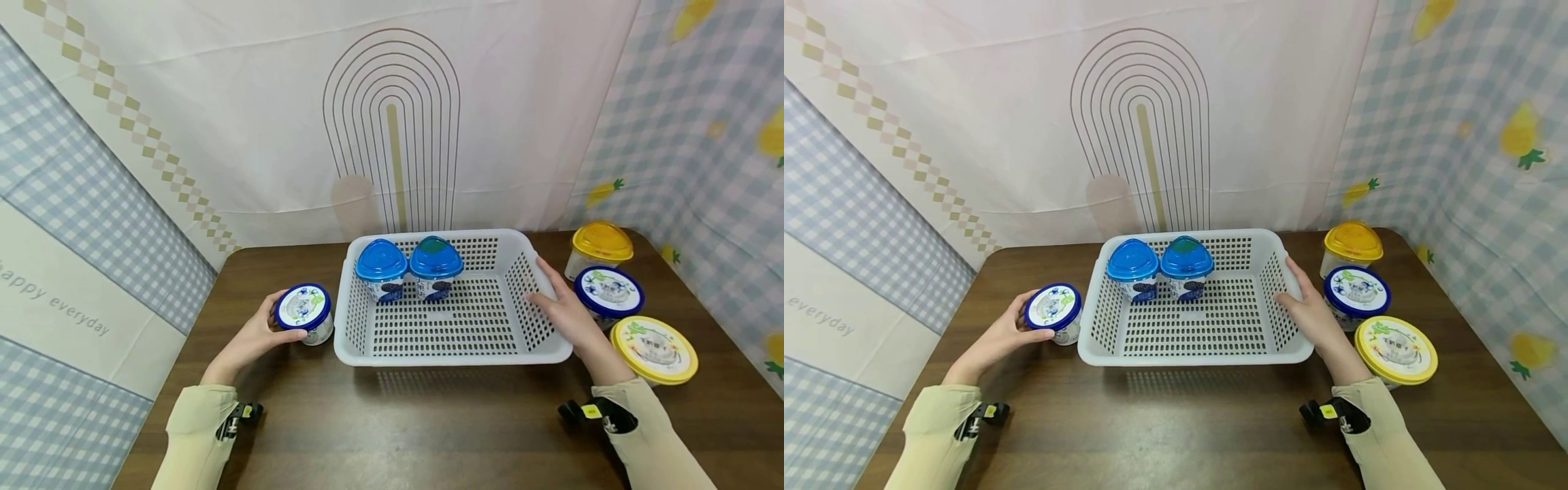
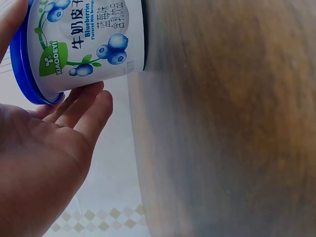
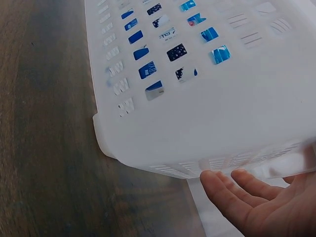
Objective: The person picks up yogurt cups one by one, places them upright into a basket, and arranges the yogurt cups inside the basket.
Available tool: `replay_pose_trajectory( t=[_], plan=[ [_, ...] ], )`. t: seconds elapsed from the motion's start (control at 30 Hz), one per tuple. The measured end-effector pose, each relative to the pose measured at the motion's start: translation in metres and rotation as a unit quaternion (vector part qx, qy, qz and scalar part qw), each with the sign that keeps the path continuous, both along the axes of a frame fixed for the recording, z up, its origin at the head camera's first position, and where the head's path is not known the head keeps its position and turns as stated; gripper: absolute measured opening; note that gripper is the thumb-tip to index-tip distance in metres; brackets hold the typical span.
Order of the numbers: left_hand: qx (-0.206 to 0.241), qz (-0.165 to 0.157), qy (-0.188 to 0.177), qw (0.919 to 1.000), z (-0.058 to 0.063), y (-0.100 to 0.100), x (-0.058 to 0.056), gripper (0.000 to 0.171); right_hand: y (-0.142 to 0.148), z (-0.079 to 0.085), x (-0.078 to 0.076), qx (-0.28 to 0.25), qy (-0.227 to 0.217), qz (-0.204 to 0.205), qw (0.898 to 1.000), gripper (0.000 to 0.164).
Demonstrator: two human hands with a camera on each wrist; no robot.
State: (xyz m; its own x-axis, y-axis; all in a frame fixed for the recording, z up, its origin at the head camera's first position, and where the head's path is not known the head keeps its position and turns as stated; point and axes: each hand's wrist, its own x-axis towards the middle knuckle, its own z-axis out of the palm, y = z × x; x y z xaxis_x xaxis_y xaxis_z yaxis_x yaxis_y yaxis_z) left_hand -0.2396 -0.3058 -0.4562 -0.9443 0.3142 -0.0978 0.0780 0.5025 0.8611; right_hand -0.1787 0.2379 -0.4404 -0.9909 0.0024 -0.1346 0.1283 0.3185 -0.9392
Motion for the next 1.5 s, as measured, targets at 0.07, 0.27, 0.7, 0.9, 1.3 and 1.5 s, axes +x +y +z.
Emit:
replay_pose_trajectory(
  t=[0.07, 0.27, 0.7, 0.9, 1.3, 1.5],
  plan=[
    [0.001, 0.001, 0.002, 1.0, 0.0, 0.0, 0.0, 0.1, 0.0, 0.0, 0.0, 0.001, 0.0, -0.001, 1.0, 0.079],
    [-0.001, 0.006, 0.005, 1.0, 0.001, -0.002, 0.001, 0.099, 0.0, 0.001, 0.0, -0.002, 0.003, 0.001, 1.0, 0.079],
    [-0.002, 0.028, 0.018, 0.9995, 0.001, -0.004, 0.001, 0.1, 0.001, 0.001, 0.001, 0.0, -0.005, 0.0, 1.0, 0.079],
    [0.011, 0.031, 0.02, 0.9993, 0.001, -0.005, 0.002, 0.099, 0.001, 0.001, 0.001, 0.001, -0.006, 0.001, 1.0, 0.079],
    [0.018, 0.033, 0.018, 0.9991, 0.003, -0.009, 0.003, 0.1, 0.002, -0.001, 0.001, -0.002, -0.003, 0.004, 1.0, 0.078],
    [0.019, 0.032, 0.023, 0.9991, 0.007, -0.01, 0.003, 0.099, 0.001, -0.001, 0.001, 0.0, -0.002, 0.003, 1.0, 0.078]
  ],
)
